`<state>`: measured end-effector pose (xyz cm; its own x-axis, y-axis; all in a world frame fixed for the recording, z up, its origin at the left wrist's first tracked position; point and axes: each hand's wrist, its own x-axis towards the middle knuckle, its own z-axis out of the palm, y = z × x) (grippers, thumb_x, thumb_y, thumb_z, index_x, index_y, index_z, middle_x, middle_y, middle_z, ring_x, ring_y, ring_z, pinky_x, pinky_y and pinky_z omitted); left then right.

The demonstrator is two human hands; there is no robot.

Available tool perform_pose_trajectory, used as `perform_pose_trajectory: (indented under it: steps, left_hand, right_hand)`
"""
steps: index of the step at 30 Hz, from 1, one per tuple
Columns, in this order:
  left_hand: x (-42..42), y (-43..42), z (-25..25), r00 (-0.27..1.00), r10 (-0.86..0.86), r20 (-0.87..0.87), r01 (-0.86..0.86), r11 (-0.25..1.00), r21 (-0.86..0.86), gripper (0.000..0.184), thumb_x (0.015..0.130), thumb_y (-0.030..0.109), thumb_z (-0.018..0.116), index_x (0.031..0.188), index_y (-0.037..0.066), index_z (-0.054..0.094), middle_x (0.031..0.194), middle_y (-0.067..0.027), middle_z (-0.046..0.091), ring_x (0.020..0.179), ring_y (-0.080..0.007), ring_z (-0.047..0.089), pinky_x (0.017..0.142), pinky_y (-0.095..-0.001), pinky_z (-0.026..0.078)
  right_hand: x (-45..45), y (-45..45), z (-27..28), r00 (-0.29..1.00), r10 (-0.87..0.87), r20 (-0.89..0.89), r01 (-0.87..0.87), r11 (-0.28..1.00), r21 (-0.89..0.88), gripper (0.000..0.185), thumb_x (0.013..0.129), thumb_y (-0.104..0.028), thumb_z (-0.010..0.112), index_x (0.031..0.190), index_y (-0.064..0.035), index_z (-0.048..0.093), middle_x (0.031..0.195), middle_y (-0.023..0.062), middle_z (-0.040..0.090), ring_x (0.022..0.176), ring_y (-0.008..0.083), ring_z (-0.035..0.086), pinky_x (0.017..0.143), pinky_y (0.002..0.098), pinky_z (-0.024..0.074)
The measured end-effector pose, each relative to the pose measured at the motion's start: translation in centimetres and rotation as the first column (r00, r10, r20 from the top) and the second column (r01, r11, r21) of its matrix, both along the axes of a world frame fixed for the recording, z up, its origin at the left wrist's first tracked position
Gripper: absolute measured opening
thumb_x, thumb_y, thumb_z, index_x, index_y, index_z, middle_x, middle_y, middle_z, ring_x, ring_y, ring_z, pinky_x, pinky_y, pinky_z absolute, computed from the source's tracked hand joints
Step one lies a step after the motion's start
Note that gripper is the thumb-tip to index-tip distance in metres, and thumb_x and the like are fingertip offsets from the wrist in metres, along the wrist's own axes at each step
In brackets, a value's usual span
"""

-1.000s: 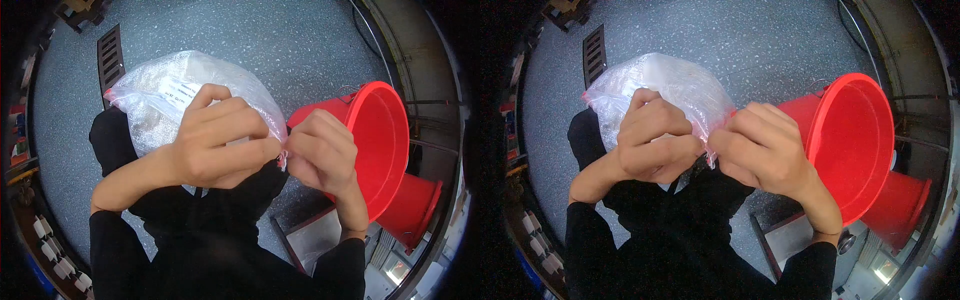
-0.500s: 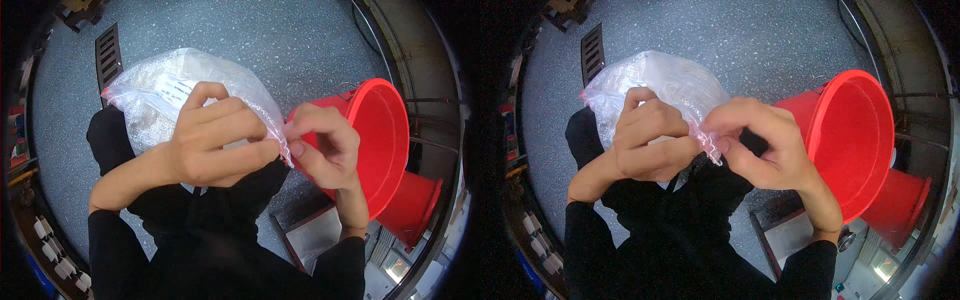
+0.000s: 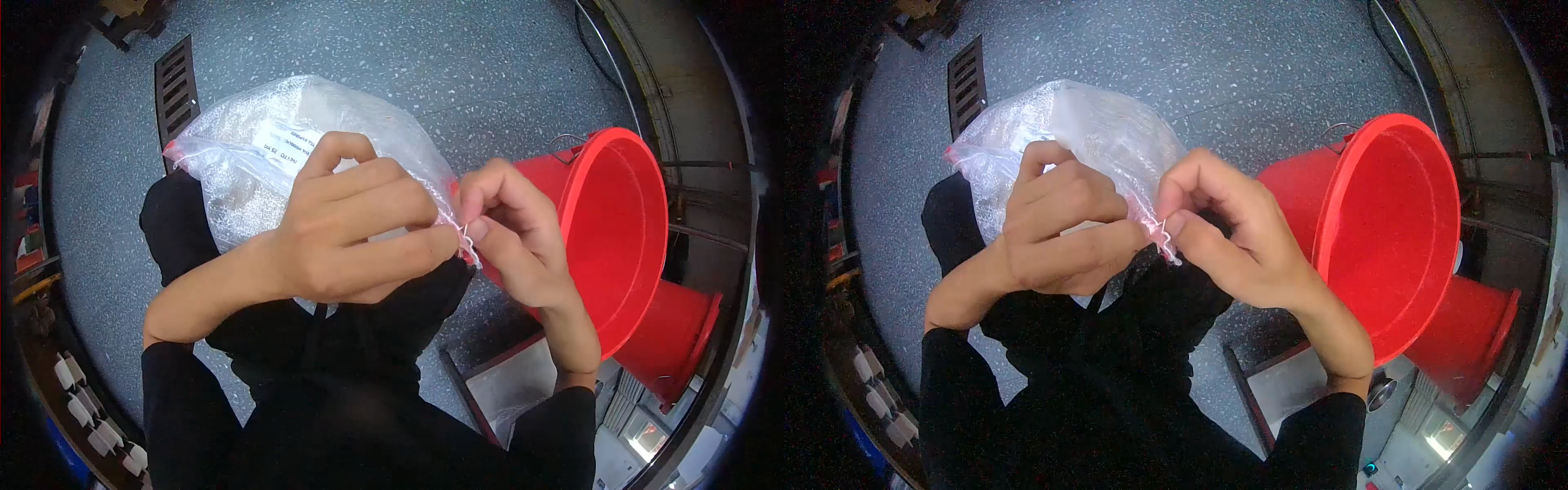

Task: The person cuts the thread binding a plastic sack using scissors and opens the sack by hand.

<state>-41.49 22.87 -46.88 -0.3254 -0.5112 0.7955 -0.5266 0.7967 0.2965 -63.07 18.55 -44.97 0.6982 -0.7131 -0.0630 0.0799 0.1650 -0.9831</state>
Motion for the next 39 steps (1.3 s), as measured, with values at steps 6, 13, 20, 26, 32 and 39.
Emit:
perform_pose_trajectory:
  steps: [6, 13, 20, 26, 32, 39]
  left_hand:
    - [0.1, 0.3, 0.5, 0.999, -0.028, -0.040, 0.031, 0.996, 0.080, 0.025, 0.063, 0.007, 0.080, 0.086, 0.013, 0.070, 0.079, 0.0028, 0.063, 0.067, -0.0152, 0.059, 0.069, -0.0317, 0.034]
    - [0.2, 0.1, 0.6, 0.999, -0.028, -0.031, 0.030, 0.997, 0.075, 0.024, 0.063, 0.005, 0.079, 0.084, 0.012, 0.070, 0.078, 0.0022, 0.062, 0.067, -0.0154, 0.059, 0.068, -0.0323, 0.035]
    - [0.0, 0.1, 0.7, 1.000, -0.001, -0.026, 0.002, 0.999, 0.054, 0.023, 0.065, 0.006, 0.080, 0.084, 0.012, 0.069, 0.076, 0.0020, 0.062, 0.065, -0.0154, 0.058, 0.068, -0.0321, 0.035]
    - [0.1, 0.1, 0.7, 0.998, -0.014, -0.055, 0.018, 0.997, 0.072, 0.022, 0.065, 0.006, 0.080, 0.084, 0.012, 0.069, 0.076, 0.0023, 0.062, 0.066, -0.0152, 0.058, 0.068, -0.0322, 0.035]
    - [0.2, 0.2, 0.6, 0.999, -0.018, -0.036, 0.020, 0.998, 0.059, 0.022, 0.065, 0.007, 0.080, 0.083, 0.013, 0.069, 0.076, 0.0032, 0.062, 0.066, -0.0146, 0.058, 0.068, -0.0324, 0.035]
    - [0.2, 0.1, 0.5, 0.999, -0.020, -0.037, 0.022, 0.999, 0.049, 0.022, 0.065, 0.007, 0.081, 0.083, 0.014, 0.069, 0.076, 0.0037, 0.062, 0.066, -0.0147, 0.058, 0.068, -0.0320, 0.035]
  right_hand:
    - [0.0, -1.6, 0.6, 0.998, 0.041, -0.049, -0.064, 0.667, -0.743, 0.018, 0.080, 0.005, 0.068, 0.096, -0.0027, 0.067, 0.083, 0.0072, 0.063, 0.071, 0.0212, 0.062, 0.065, 0.0304, 0.0485]
    - [-0.1, -1.1, 0.2, 0.999, -0.001, -0.042, -0.024, 0.808, -0.588, 0.011, 0.085, 0.003, 0.063, 0.095, -0.0020, 0.062, 0.081, 0.0091, 0.063, 0.070, 0.0192, 0.062, 0.065, 0.0328, 0.0496]
    - [-0.2, -1.2, -0.1, 0.992, -0.103, 0.073, 0.110, 0.989, -0.098, 0.013, 0.094, 0.003, 0.055, 0.105, -0.0008, 0.049, 0.080, 0.0064, 0.061, 0.075, 0.0146, 0.060, 0.072, 0.0283, 0.0498]
    - [-0.1, -1.4, 1.6, 0.999, 0.002, -0.053, -0.042, 0.649, -0.760, 0.019, 0.082, 0.007, 0.069, 0.100, 0.0001, 0.070, 0.091, 0.0110, 0.066, 0.079, 0.0219, 0.065, 0.070, 0.0298, 0.0508]
    - [-0.3, -1.3, 0.8, 0.999, 0.002, -0.052, -0.034, 0.780, -0.625, 0.021, 0.083, 0.009, 0.066, 0.102, -0.0003, 0.063, 0.090, 0.0125, 0.065, 0.078, 0.0225, 0.063, 0.068, 0.0318, 0.0499]
    - [-0.1, -1.6, 1.4, 0.996, 0.009, -0.090, -0.076, 0.631, -0.772, 0.020, 0.082, 0.006, 0.068, 0.100, -0.0030, 0.066, 0.089, 0.0103, 0.063, 0.076, 0.0233, 0.062, 0.065, 0.0335, 0.0496]
